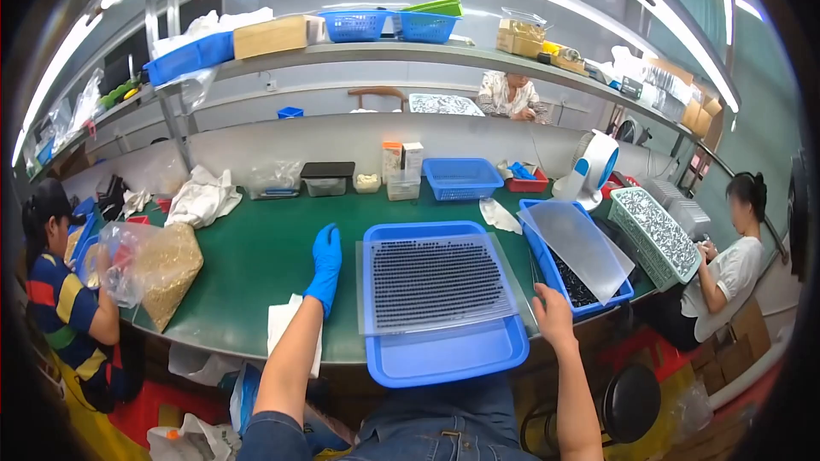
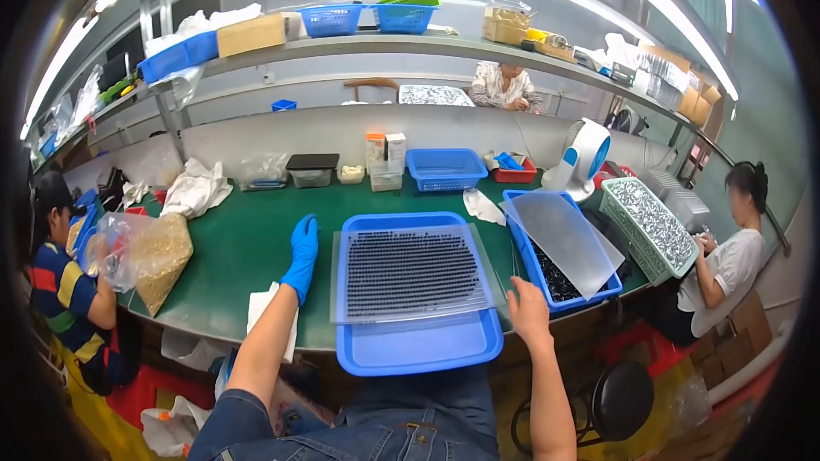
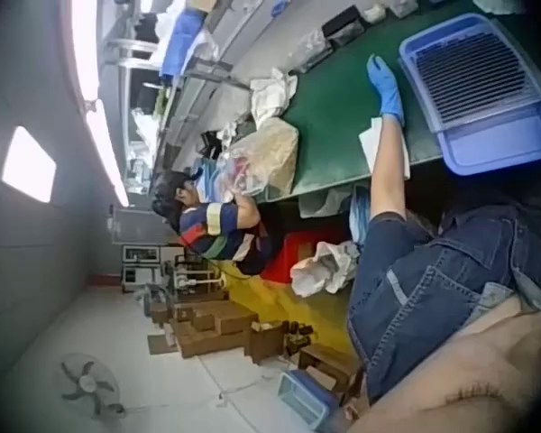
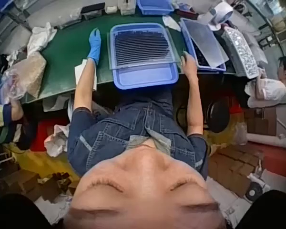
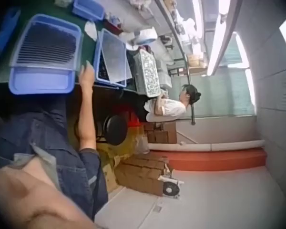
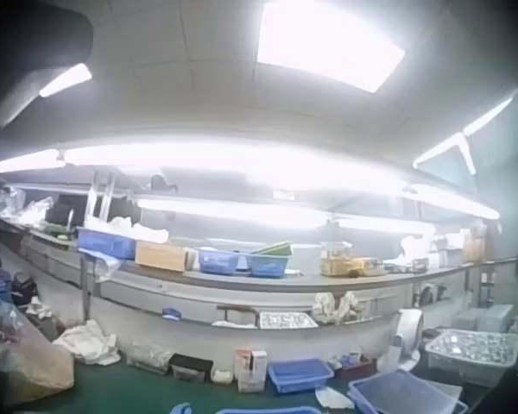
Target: Sorting and arranging small black electronic components into a grid-patterned tray using a thin metal tool.
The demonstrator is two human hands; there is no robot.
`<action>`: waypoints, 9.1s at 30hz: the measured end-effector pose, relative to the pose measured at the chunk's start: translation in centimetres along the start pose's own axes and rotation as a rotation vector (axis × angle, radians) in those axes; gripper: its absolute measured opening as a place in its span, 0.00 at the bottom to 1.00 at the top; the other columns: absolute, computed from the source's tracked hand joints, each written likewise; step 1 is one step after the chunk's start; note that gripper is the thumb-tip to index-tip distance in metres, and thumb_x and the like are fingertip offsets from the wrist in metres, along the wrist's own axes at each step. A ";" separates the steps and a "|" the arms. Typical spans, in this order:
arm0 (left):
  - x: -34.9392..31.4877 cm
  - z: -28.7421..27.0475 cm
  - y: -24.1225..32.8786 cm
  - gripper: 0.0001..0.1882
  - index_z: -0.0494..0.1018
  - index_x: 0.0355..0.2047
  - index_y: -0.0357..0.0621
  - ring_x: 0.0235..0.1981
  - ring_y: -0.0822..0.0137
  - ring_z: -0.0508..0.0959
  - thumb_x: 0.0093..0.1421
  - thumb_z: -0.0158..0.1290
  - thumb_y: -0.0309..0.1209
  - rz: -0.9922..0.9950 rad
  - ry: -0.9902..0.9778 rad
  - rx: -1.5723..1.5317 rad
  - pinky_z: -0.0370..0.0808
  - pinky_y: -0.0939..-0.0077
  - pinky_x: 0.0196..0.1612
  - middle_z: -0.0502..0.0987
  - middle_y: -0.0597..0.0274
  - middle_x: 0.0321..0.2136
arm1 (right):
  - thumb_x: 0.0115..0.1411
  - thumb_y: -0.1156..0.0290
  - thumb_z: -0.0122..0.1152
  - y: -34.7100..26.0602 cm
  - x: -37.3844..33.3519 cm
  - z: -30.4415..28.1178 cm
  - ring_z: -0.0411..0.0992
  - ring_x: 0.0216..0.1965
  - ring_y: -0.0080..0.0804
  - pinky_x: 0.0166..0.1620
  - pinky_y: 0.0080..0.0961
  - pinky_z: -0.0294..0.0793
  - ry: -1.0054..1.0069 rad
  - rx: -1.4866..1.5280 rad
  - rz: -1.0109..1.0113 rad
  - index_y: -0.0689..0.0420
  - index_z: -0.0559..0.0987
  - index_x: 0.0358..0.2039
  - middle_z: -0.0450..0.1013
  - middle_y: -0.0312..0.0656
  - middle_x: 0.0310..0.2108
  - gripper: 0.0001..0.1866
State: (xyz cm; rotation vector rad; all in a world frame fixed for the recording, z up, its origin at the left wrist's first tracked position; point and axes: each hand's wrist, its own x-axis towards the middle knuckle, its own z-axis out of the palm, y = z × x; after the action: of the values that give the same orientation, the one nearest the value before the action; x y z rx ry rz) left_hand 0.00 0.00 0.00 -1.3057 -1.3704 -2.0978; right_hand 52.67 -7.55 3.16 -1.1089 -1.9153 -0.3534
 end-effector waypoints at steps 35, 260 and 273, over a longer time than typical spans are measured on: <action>-14.4 -12.0 10.7 0.24 0.67 0.61 0.40 0.53 0.67 0.73 0.69 0.47 0.39 -1.006 -0.477 -0.599 0.69 0.72 0.58 0.74 0.60 0.54 | 0.60 0.69 0.65 -4.4 -12.4 5.7 0.61 0.20 0.21 0.25 0.22 0.62 -0.174 0.562 0.557 0.65 0.77 0.40 0.65 0.34 0.19 0.13; -15.0 -13.1 14.8 0.52 0.47 0.71 0.51 0.69 0.54 0.56 0.50 0.63 0.36 -1.031 -0.565 -0.886 0.55 0.57 0.70 0.56 0.56 0.68 | 0.71 0.72 0.42 -6.9 -9.2 6.0 0.69 0.25 0.25 0.30 0.23 0.70 -0.103 0.610 0.584 0.67 0.73 0.54 0.76 0.43 0.36 0.17; -15.2 -13.3 14.1 0.53 0.47 0.71 0.51 0.68 0.52 0.58 0.48 0.63 0.38 -1.023 -0.535 -0.887 0.57 0.55 0.69 0.56 0.54 0.68 | 0.54 0.85 0.58 -13.7 -10.1 -0.3 0.73 0.31 0.42 0.35 0.32 0.73 -0.109 0.547 0.234 0.61 0.76 0.34 0.76 0.44 0.31 0.08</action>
State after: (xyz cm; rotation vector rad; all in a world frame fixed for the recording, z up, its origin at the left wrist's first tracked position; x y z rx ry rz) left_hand 10.61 -21.32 -6.22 -1.8006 -1.5623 -3.5213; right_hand 44.05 -21.11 -2.44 -0.9731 -1.7930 0.3508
